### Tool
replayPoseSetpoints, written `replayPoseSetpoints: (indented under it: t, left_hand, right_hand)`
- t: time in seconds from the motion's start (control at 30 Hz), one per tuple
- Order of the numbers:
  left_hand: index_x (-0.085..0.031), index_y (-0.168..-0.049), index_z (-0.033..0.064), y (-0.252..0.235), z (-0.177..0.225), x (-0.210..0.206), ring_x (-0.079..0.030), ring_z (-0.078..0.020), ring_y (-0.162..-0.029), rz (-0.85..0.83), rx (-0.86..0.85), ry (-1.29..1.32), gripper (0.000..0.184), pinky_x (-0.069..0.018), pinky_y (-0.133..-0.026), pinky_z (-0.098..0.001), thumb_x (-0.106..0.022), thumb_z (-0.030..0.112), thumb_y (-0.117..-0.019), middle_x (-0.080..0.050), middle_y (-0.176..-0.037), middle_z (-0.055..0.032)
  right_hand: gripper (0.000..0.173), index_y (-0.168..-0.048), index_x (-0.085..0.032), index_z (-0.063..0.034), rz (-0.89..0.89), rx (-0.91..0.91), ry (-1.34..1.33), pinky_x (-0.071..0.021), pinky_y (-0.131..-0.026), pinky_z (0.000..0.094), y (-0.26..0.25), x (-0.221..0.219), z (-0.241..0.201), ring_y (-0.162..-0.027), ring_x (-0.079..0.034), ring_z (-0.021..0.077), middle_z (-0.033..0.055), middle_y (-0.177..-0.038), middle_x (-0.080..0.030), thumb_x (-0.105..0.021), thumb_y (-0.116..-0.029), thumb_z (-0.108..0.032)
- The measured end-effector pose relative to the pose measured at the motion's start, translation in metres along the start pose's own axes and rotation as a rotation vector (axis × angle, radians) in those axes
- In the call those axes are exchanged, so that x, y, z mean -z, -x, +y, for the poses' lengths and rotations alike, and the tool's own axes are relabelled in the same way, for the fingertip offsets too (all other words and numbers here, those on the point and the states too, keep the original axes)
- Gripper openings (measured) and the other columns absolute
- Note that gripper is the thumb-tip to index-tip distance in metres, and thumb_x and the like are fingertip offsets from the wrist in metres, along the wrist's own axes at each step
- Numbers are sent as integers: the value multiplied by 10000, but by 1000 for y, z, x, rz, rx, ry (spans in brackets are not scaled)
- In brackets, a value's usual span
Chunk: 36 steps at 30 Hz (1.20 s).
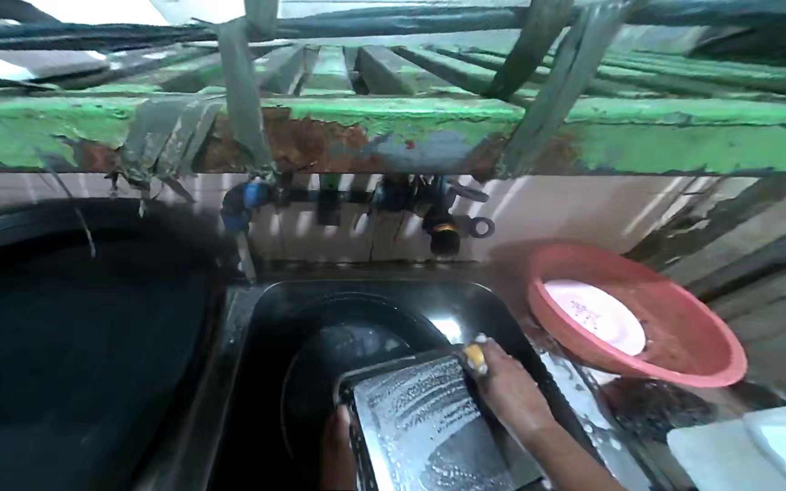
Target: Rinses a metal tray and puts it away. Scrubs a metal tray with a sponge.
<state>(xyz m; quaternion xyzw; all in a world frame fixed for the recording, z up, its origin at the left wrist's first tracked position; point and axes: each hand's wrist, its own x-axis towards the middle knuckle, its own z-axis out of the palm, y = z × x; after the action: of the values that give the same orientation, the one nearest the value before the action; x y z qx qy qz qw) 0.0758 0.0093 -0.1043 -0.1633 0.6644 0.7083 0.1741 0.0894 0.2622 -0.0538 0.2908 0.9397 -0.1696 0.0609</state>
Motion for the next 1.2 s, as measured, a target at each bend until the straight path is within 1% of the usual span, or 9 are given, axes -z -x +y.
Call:
replayPoseSetpoints:
  t: [0.13,0.33,0.43,0.53,0.7,0.87,1.0,1.1,1.2]
  left_hand:
    - [-511,-1369,-111,-2,-3,2,-590,-267,-1160,-18,12,16,444,-477,-1036,-427,-357,225,-1123,-589,-1287,-276]
    - [-561,-1312,-94,-3,2,-1,-593,-260,-1104,2,48,20,427,-485,-996,-432,-374,238,-1120,-609,-1220,-250]
    - [-570,-1293,-76,0,3,-3,-594,-237,-1062,8,79,46,408,-498,-957,-418,-379,239,-1118,-614,-1175,-223]
    - [-553,-1327,-90,1,3,0,-590,-255,-1118,-1,62,27,428,-484,-1002,-424,-374,239,-1121,-607,-1231,-248]
    - [-533,-1373,-76,1,5,-2,-570,-293,-1194,-3,86,38,441,-461,-1042,-465,-383,250,-1117,-580,-1308,-267]
    - [-496,-1417,-74,2,7,0,-539,-307,-1255,-18,94,24,468,-433,-1077,-475,-363,265,-1123,-544,-1376,-274]
    - [-541,-1366,-58,3,6,1,-580,-262,-1157,-12,83,59,436,-479,-1013,-443,-381,262,-1118,-597,-1273,-239]
    - [-545,-1355,-40,0,5,-2,-583,-238,-1117,-11,102,98,422,-490,-977,-421,-370,266,-1123,-600,-1236,-214]
    - [-532,-1386,-35,-2,3,-1,-585,-253,-1160,-15,95,79,446,-485,-1007,-435,-354,281,-1127,-597,-1283,-226]
  right_hand:
    - [464,-1371,-627,-14,-12,330,-48,-262,-1237,554,41,-17,-34,-1470,-408,377,206,-1516,-514,-672,-928,-148]
    - [500,-1473,-501,0,-64,-14,100,-285,-1215,555,-8,12,18,-1451,-427,384,221,-1553,-459,-578,-1029,-217]
    - [495,-1452,-537,-3,-77,147,119,-233,-1252,515,17,3,-8,-1488,-384,341,194,-1563,-459,-611,-991,-166]
    - [468,-1394,-600,-4,-15,263,29,-258,-1246,513,27,-14,-14,-1475,-413,330,179,-1529,-507,-652,-944,-123]
    - [509,-1499,-481,-10,-105,-3,142,-256,-1234,538,-5,11,22,-1475,-404,351,194,-1568,-451,-563,-1027,-184]
    - [471,-1420,-578,-11,-100,278,79,-245,-1248,499,28,-3,-28,-1493,-383,326,178,-1562,-467,-622,-972,-149]
    - [492,-1432,-549,-39,-4,52,-93,-419,-1132,553,4,-12,-2,-1349,-542,368,202,-1466,-551,-586,-1026,-313]
    - [521,-1439,-534,-32,27,-50,-38,-441,-1100,563,-2,-7,-22,-1313,-564,391,229,-1423,-573,-582,-1027,-347]
    - [531,-1410,-588,-58,-38,214,-12,-387,-1167,529,29,-24,-88,-1392,-508,335,162,-1481,-555,-600,-984,-375]
